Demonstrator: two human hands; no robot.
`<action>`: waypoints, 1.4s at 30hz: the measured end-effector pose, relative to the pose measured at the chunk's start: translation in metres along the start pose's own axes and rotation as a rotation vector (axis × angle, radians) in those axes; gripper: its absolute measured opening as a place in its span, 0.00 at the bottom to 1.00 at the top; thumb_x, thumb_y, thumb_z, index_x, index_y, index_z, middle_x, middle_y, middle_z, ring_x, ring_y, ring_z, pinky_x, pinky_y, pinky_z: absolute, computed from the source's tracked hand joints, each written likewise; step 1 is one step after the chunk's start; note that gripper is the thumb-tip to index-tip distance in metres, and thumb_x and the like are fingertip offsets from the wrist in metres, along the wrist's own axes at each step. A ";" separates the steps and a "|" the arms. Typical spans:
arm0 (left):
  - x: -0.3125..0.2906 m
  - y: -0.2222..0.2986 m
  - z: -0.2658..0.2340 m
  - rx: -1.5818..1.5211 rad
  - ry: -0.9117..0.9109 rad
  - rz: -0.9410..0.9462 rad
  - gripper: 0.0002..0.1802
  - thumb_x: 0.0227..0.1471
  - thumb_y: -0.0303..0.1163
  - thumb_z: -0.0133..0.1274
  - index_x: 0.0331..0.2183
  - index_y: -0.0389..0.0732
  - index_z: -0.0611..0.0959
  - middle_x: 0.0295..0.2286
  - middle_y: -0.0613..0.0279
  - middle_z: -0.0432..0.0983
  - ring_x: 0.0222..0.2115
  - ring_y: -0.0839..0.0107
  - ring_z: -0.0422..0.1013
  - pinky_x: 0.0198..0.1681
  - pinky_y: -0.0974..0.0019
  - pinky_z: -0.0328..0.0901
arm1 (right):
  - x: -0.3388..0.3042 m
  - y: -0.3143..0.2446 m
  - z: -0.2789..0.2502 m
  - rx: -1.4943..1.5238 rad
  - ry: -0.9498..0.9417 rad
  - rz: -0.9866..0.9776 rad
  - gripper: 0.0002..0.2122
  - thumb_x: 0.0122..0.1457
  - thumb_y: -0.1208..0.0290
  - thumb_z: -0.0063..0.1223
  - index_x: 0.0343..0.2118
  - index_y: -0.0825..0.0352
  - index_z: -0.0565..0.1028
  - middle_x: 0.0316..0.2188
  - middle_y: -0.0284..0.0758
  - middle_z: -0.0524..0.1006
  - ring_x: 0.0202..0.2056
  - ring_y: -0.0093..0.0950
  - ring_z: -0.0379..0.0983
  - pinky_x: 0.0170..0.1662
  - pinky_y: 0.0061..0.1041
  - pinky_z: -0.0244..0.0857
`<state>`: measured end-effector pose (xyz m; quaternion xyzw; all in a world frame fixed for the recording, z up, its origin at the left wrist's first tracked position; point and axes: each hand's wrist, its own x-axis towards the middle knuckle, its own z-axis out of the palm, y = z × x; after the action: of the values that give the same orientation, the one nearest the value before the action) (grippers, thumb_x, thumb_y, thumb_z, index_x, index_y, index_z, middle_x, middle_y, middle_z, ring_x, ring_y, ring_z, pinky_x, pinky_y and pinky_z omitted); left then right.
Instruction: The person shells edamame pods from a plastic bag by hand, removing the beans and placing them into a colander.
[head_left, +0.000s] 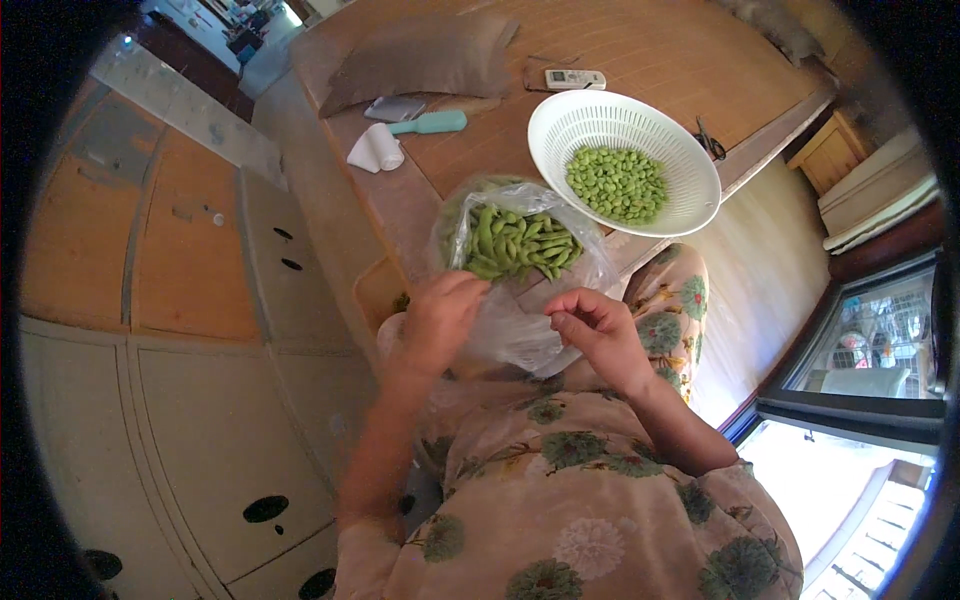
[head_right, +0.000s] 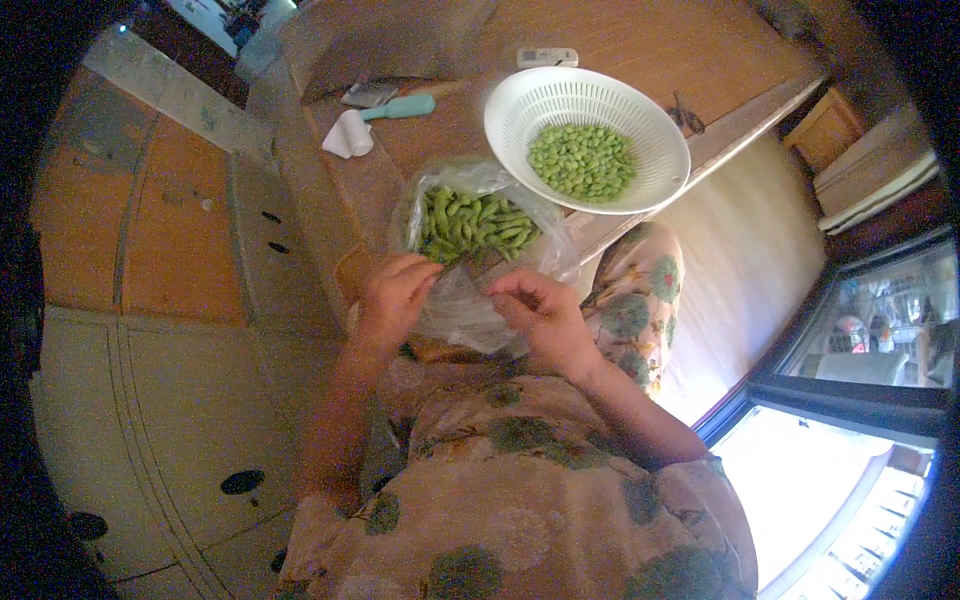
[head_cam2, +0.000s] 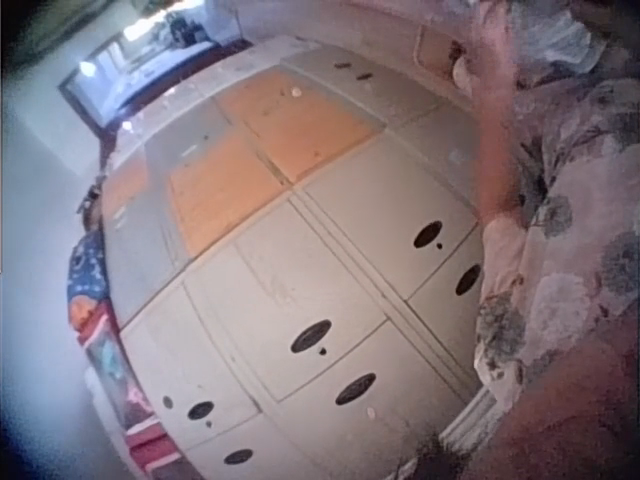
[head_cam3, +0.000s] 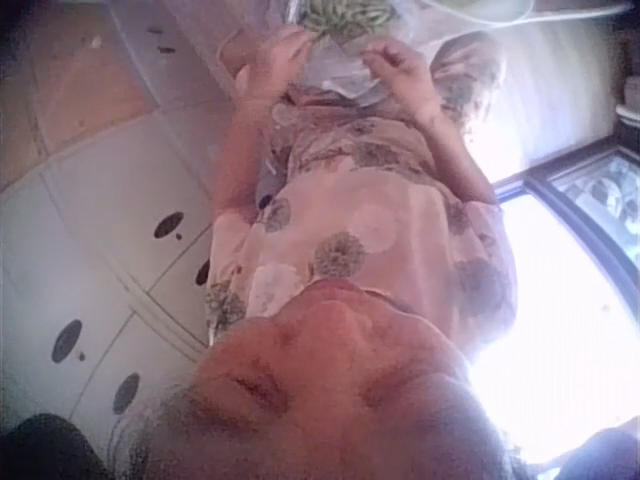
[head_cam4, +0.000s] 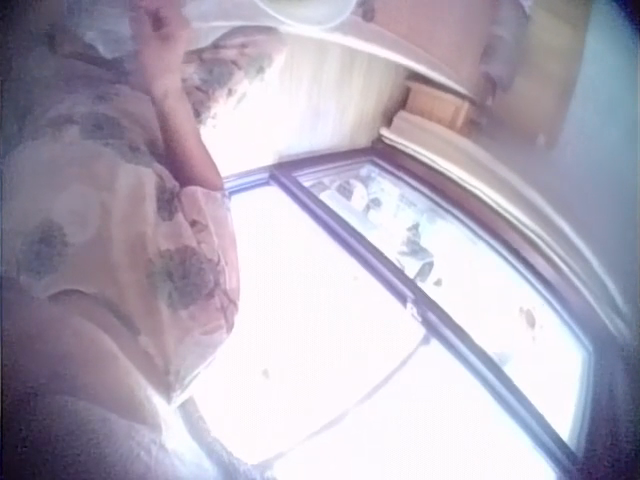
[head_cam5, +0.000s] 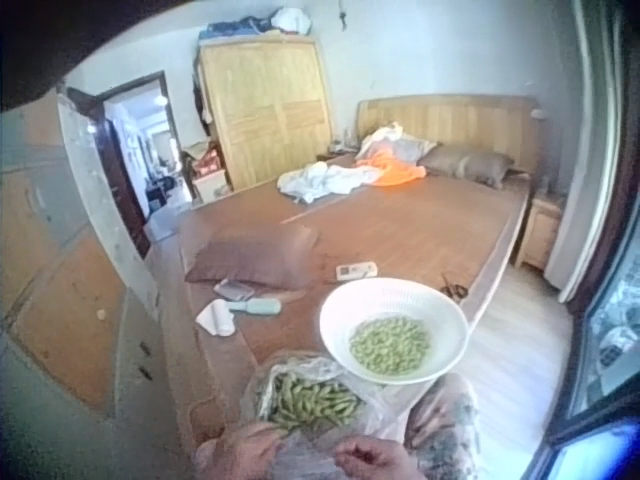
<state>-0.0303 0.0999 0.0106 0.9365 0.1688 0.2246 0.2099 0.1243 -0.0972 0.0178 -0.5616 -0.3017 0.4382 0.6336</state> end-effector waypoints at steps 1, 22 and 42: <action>0.004 0.002 0.005 0.087 -0.052 0.127 0.15 0.44 0.23 0.57 0.38 0.36 0.81 0.36 0.54 0.76 0.39 0.56 0.71 0.44 0.59 0.66 | -0.003 -0.001 -0.001 0.005 -0.008 -0.004 0.06 0.60 0.76 0.51 0.39 0.69 0.75 0.31 0.25 0.74 0.32 0.14 0.67 0.35 0.15 0.62; 0.015 0.003 0.029 0.053 -0.029 -0.130 0.12 0.46 0.29 0.58 0.36 0.38 0.78 0.27 0.50 0.76 0.29 0.52 0.73 0.32 0.55 0.67 | -0.027 -0.001 0.007 -0.131 0.006 -0.054 0.05 0.60 0.76 0.51 0.38 0.69 0.75 0.29 0.24 0.73 0.29 0.12 0.65 0.32 0.14 0.62; 0.019 0.084 0.009 -1.064 -0.003 -0.545 0.16 0.52 0.22 0.54 0.44 0.34 0.75 0.33 0.59 0.80 0.31 0.78 0.72 0.38 0.75 0.66 | -0.001 0.000 0.004 -0.044 -0.084 -0.001 0.07 0.60 0.70 0.52 0.35 0.70 0.74 0.26 0.28 0.73 0.30 0.17 0.64 0.32 0.23 0.63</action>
<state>0.0089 0.0326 0.0491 0.6262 0.2669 0.2152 0.7002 0.1207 -0.0969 0.0189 -0.5564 -0.3380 0.4545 0.6079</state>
